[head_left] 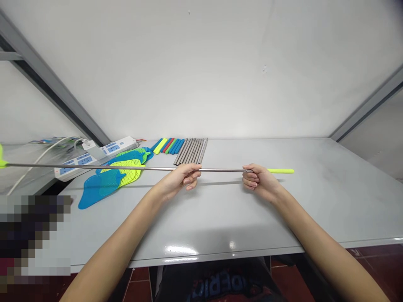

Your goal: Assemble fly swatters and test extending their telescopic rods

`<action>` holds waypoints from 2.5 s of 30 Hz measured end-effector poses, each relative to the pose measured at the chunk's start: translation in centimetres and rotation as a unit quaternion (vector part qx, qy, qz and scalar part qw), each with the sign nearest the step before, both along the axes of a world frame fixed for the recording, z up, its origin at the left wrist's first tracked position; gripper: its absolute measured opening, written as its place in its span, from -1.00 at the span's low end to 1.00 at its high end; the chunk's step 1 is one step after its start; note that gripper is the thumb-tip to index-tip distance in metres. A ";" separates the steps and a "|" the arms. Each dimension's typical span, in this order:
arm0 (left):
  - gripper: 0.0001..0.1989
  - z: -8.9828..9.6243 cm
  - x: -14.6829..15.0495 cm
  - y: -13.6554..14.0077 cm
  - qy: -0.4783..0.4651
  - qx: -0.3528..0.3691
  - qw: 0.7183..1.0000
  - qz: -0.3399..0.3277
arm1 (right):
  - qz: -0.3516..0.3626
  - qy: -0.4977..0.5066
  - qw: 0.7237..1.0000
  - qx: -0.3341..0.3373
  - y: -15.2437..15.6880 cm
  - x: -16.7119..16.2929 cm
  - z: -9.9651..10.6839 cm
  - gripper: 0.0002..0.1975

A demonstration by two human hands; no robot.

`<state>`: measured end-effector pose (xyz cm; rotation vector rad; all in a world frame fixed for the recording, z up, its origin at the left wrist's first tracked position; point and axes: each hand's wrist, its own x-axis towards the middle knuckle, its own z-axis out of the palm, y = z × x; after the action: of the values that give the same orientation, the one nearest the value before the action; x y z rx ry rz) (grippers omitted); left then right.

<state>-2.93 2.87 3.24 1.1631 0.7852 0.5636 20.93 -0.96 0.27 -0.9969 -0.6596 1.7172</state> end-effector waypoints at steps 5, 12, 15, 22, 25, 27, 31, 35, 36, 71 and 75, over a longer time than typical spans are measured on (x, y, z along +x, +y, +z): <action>-0.69 -0.6 0.5 -0.3 0.009 0.012 1.000 -0.006 | -0.008 -0.031 0.999 0.018 0.0 0.5 0.2 -0.64; -0.65 -0.8 1.3 -0.9 -0.006 0.006 0.999 -0.031 | 0.058 -0.020 0.997 0.038 -1.1 -1.4 0.5 -0.74; -0.64 -1.0 1.7 -1.3 0.004 0.025 0.998 -0.058 | 0.112 -0.015 0.993 0.034 -1.6 -2.6 0.5 -0.82; -0.73 -1.3 1.7 -1.4 0.016 0.036 0.999 0.009 | 0.067 0.020 0.997 -0.008 -1.3 -3.0 -0.3 -0.81; -0.75 -1.1 1.3 -1.2 -0.020 0.020 0.999 0.041 | 0.028 0.046 0.998 -0.013 -1.0 -2.4 -0.4 -0.82; -0.74 -0.8 0.7 -0.8 -0.047 0.006 0.997 0.064 | -0.013 0.077 0.997 -0.004 -0.8 -1.9 -0.4 -0.85; -0.78 -0.5 -0.7 0.4 -0.079 -0.002 0.986 0.144 | -0.107 0.125 0.986 0.034 -0.4 -0.7 -0.6 -0.93; -0.81 -0.6 -1.3 1.1 -0.107 0.015 0.977 0.183 | -0.145 0.126 0.981 0.037 -0.2 -0.1 -0.7 -0.94; -0.81 -0.6 -1.3 1.1 -0.109 0.015 0.978 0.179 | -0.140 0.118 0.982 0.038 -0.3 -0.2 -0.6 -0.95; -0.76 -1.6 -1.3 1.2 -0.184 -0.002 0.930 0.318 | -0.372 0.000 0.915 0.154 4.2 -3.4 -0.9 -0.91; -0.71 -2.2 -1.6 1.6 -0.159 -0.022 0.943 0.293 | -0.318 0.051 0.937 0.136 4.0 -3.1 -1.4 -0.90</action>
<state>-4.49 4.50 1.07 0.7554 0.8543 1.1912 17.81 3.04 -1.17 -0.8012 -0.4250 1.0659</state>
